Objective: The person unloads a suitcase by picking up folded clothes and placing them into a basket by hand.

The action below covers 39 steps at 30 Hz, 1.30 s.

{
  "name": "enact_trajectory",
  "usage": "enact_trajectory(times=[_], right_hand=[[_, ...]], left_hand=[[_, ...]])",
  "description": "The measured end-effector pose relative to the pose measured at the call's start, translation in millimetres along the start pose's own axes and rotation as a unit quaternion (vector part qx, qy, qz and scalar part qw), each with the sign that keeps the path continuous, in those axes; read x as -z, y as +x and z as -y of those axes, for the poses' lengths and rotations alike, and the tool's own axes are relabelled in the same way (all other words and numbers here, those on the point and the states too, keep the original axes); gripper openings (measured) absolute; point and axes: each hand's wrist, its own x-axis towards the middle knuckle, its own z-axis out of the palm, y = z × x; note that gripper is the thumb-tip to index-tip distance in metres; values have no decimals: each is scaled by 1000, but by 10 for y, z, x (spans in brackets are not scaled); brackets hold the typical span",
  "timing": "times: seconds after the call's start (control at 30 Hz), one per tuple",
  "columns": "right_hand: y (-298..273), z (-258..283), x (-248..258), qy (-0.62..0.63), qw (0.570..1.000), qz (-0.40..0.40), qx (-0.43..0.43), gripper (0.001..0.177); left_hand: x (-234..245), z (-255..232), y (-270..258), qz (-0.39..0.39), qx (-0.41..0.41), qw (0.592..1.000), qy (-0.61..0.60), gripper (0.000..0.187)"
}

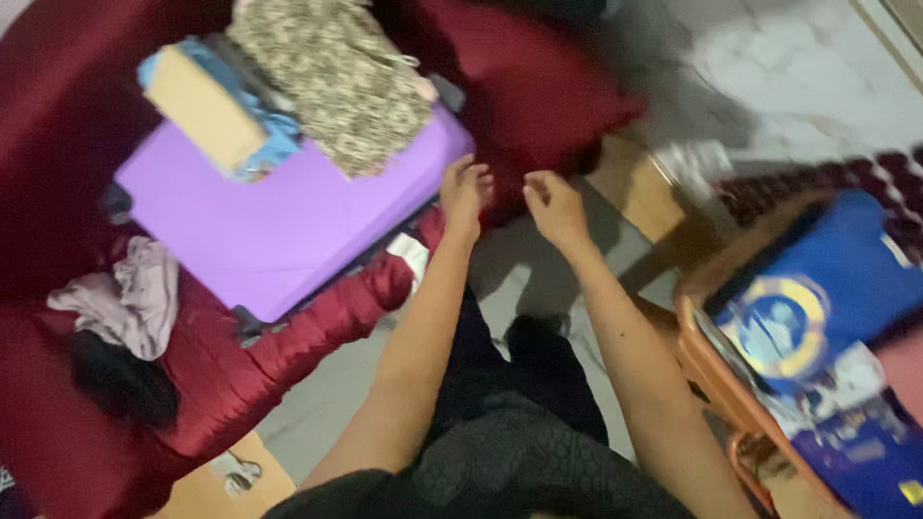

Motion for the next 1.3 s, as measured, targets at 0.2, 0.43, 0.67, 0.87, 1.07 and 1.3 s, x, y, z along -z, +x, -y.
enact_trajectory(times=[0.2, 0.43, 0.67, 0.87, 1.07, 1.3], right_hand=[[652, 844, -1438, -229, 943, 66, 234, 43], [1242, 1516, -2509, -498, 721, -14, 483, 75], [1515, 1918, -2420, -481, 793, 223, 300, 101], [1658, 1801, -2432, -417, 824, 148, 353, 89], [1751, 1794, -2612, -379, 836, -9, 396, 55], [2111, 2336, -2153, -320, 914, 41, 247, 56]], left_hand=[[1665, -188, 867, -204, -50, 977, -38, 41], [2223, -602, 1351, -242, 135, 960, -46, 78], [2086, -970, 1328, -187, -58, 919, 343, 46], [1924, -1057, 1386, -144, -129, 927, 320, 30], [1865, -1317, 1486, -47, -109, 960, 253, 26], [1639, -1761, 1260, 57, 137, 938, -314, 78]])
